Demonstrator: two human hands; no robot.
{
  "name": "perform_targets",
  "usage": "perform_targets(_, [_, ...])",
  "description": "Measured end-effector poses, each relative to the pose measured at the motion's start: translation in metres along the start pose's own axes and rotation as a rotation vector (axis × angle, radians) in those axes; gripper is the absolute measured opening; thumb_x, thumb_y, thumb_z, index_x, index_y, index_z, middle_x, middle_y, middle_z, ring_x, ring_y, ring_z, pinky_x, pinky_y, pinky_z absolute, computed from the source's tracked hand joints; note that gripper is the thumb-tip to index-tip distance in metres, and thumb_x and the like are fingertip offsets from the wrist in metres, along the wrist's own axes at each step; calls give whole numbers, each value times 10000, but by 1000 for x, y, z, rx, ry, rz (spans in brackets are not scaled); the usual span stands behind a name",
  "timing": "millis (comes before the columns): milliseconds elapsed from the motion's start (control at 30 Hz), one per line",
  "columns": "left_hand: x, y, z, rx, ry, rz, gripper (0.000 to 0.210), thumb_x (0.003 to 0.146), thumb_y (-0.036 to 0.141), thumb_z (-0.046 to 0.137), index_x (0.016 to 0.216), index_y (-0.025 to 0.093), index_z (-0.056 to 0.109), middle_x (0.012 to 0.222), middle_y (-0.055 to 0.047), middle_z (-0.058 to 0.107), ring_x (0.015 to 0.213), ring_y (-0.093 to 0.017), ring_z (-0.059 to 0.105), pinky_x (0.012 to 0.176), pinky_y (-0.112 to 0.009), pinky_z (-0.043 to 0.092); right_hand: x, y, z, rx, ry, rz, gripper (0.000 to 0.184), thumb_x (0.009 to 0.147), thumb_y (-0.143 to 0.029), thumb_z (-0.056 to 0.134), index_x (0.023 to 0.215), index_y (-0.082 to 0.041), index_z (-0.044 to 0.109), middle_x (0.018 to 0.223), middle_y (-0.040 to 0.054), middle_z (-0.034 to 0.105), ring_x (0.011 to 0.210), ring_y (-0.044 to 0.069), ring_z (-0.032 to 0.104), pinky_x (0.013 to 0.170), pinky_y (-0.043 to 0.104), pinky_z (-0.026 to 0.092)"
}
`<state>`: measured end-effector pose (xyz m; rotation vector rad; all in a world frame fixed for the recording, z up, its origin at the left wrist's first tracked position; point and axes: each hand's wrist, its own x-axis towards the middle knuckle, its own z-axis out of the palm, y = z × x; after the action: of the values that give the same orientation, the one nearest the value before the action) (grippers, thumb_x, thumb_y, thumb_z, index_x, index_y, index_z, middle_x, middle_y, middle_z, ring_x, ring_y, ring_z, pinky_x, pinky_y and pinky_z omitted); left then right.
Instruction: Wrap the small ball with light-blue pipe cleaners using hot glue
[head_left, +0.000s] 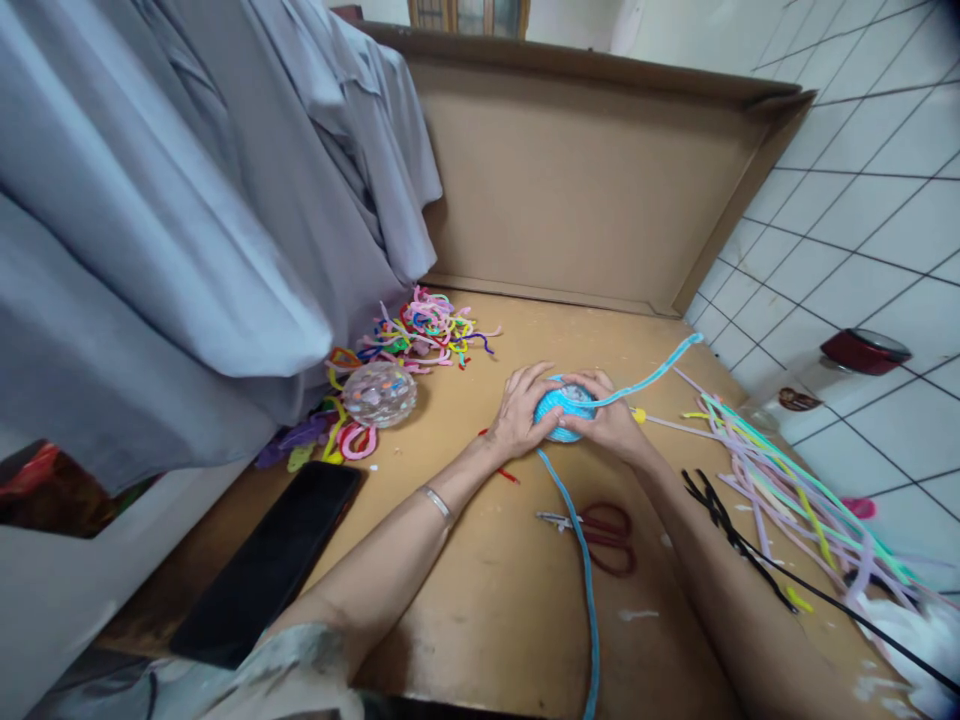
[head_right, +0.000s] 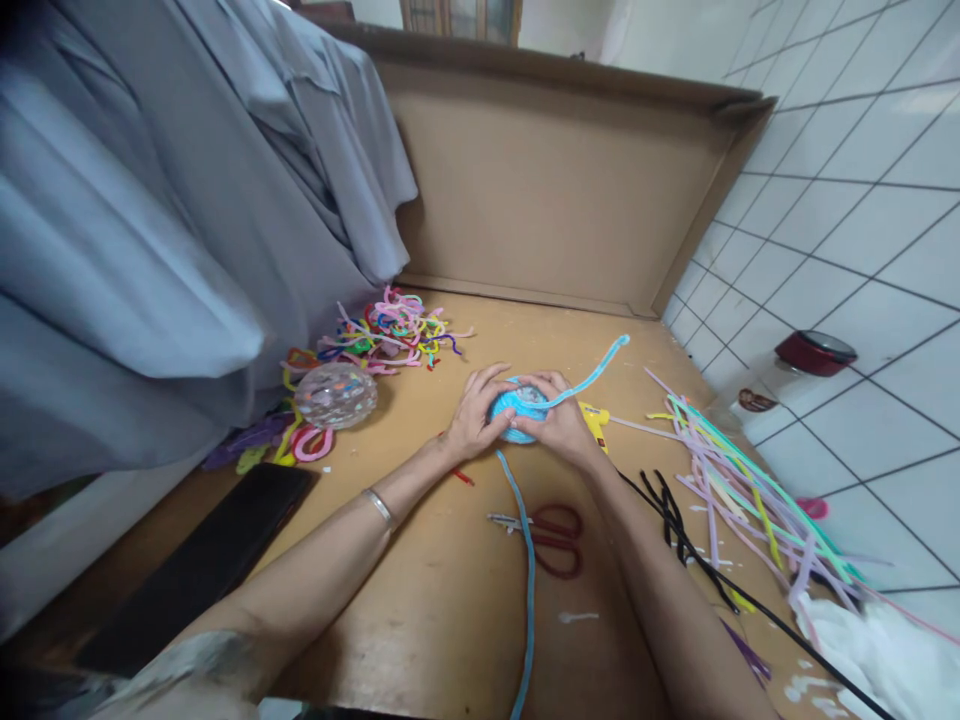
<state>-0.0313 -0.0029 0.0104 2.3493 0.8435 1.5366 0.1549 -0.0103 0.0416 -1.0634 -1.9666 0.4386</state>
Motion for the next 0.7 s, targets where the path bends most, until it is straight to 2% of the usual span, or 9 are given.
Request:
perform_targets(300, [-3,1,6,-90,77,-15,460,925,474,483,1284,187,493,1264,-143,591,1199,-264,535,1036,-459,417,-2,2,3,8,25,-1,507,685,-432,765,1150,-268,649,1129,73,556,1090,283,568,971,474,483])
perform_targets(700, [-5,10,3,-168,30,-74,402,940,438,469,1263,206,530,1246,-118,624,1165,-253,567,1019,-438,443,-2,-1,2,-15,14,28,530,696,-462,765,1170,-263,640,1141,79,549,1123,290,557,996,479,474])
